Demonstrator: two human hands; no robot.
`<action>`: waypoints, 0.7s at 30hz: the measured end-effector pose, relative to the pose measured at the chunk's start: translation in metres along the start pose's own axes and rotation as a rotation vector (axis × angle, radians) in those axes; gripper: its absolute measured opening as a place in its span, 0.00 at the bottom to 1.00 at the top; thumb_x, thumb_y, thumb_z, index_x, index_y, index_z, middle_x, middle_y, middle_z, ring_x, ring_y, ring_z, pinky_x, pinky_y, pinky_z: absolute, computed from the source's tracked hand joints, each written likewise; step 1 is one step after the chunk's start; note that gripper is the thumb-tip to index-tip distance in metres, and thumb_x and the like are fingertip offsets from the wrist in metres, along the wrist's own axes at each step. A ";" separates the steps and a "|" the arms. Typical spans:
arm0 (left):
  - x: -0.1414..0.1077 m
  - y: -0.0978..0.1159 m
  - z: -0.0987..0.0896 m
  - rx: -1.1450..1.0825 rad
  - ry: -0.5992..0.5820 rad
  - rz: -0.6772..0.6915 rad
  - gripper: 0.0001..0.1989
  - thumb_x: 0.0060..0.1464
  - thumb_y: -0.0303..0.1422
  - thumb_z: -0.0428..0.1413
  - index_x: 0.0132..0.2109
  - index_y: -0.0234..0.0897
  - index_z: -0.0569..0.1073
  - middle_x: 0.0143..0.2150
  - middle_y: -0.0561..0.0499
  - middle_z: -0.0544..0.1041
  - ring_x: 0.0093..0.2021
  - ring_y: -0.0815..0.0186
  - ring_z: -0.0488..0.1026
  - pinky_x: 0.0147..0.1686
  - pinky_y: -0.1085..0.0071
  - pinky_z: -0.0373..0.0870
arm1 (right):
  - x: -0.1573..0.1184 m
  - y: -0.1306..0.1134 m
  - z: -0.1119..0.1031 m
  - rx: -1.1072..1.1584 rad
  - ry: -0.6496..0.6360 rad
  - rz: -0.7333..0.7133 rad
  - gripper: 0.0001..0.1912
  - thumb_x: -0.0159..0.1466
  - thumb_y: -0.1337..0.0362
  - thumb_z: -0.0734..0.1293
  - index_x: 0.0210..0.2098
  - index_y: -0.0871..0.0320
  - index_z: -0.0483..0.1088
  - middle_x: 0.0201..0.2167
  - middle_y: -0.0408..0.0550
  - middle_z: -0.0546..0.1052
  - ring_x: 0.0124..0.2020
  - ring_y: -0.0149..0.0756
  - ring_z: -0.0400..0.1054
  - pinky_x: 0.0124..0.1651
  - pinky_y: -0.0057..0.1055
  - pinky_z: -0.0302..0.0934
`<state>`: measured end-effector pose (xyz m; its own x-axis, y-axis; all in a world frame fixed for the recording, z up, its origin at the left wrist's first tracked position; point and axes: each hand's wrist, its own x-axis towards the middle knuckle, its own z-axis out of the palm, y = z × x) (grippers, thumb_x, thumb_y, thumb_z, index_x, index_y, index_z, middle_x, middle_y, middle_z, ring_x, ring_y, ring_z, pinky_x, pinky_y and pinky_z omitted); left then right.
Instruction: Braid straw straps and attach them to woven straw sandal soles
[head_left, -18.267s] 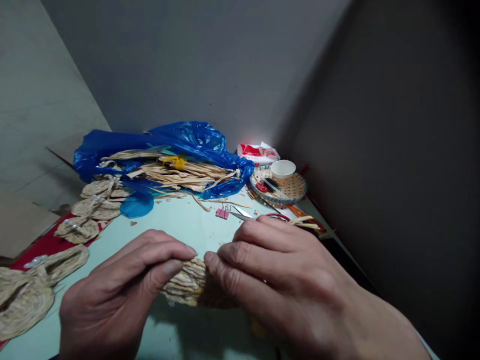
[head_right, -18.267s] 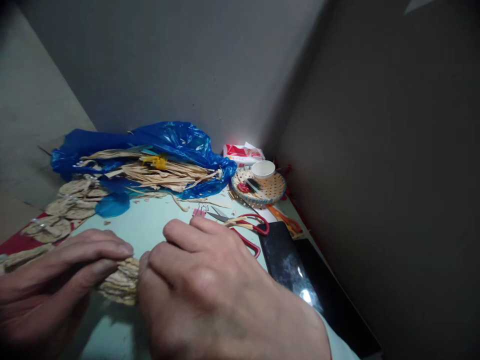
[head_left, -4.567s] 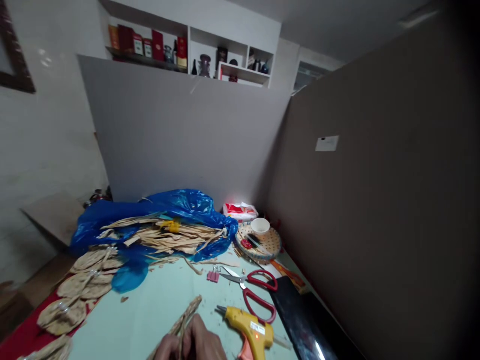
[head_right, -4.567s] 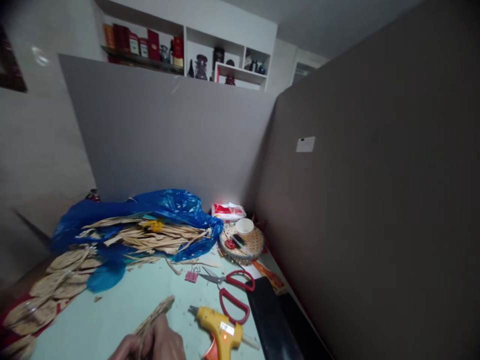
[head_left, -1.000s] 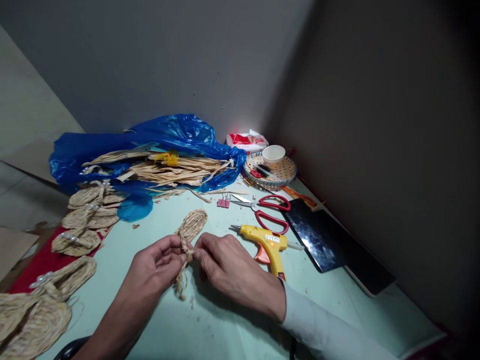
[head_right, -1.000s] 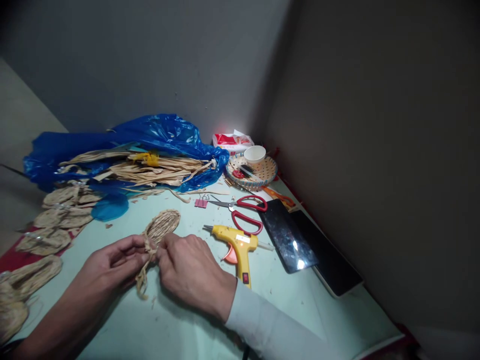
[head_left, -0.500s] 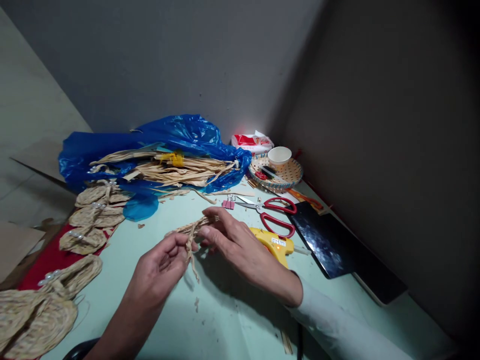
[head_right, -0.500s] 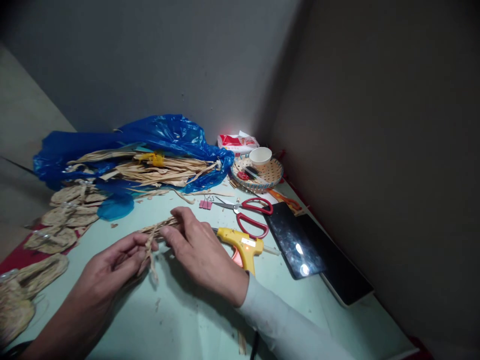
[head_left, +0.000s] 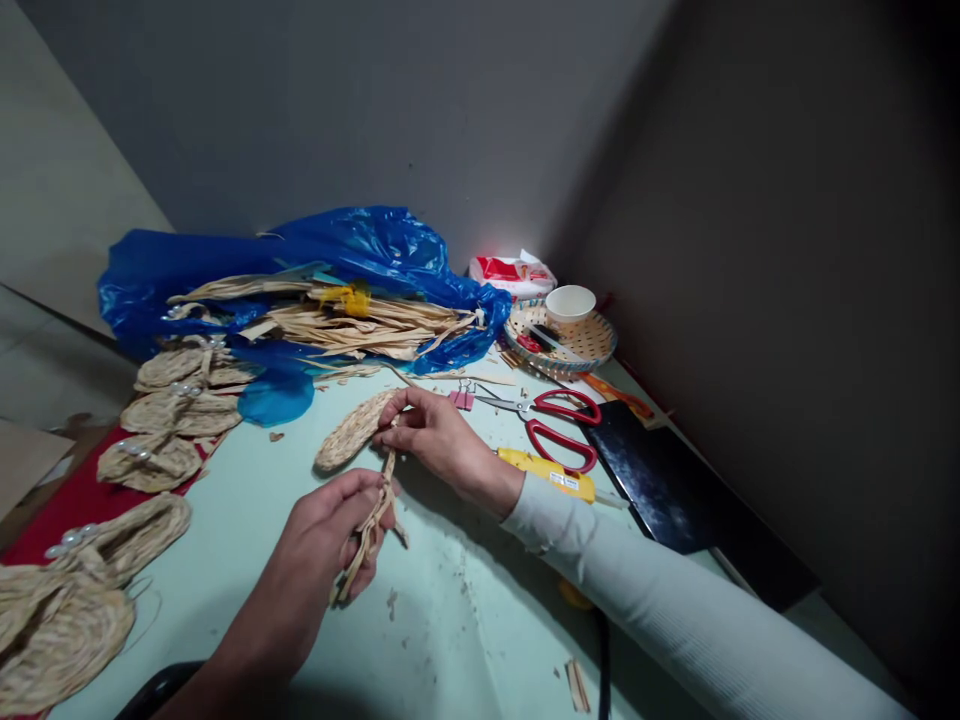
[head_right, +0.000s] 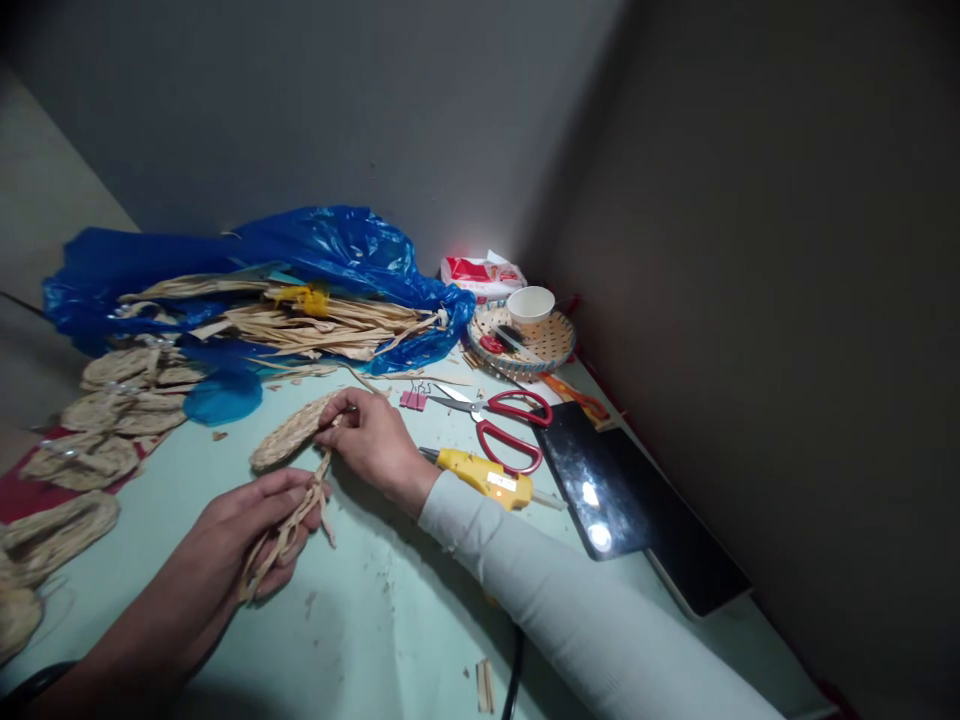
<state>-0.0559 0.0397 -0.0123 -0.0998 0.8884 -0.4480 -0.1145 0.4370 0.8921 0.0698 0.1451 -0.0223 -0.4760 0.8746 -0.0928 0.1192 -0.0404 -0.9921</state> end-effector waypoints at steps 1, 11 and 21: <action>0.000 0.001 0.001 -0.022 0.006 -0.027 0.15 0.50 0.46 0.62 0.31 0.39 0.72 0.22 0.57 0.70 0.17 0.73 0.59 0.16 0.77 0.55 | 0.000 0.000 0.001 0.005 -0.013 0.011 0.10 0.59 0.75 0.68 0.32 0.56 0.63 0.26 0.39 0.74 0.30 0.31 0.72 0.38 0.27 0.66; 0.002 0.010 0.006 -0.031 0.053 -0.122 0.20 0.35 0.46 0.70 0.28 0.39 0.71 0.19 0.62 0.62 0.17 0.77 0.55 0.17 0.81 0.50 | -0.020 -0.023 -0.007 -0.304 -0.102 -0.074 0.09 0.65 0.72 0.67 0.44 0.55 0.68 0.28 0.39 0.73 0.31 0.33 0.66 0.38 0.30 0.59; -0.002 0.005 0.013 0.052 0.082 -0.056 0.14 0.45 0.43 0.66 0.31 0.39 0.75 0.24 0.57 0.70 0.26 0.72 0.62 0.24 0.82 0.57 | -0.098 -0.029 -0.005 -0.416 -0.057 0.083 0.05 0.68 0.63 0.67 0.36 0.57 0.69 0.27 0.40 0.73 0.30 0.31 0.65 0.31 0.27 0.53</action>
<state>-0.0434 0.0419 -0.0067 -0.1757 0.8488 -0.4987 -0.0706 0.4944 0.8664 0.1172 0.0633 0.0162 -0.4963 0.8477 -0.1872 0.4952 0.0993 -0.8631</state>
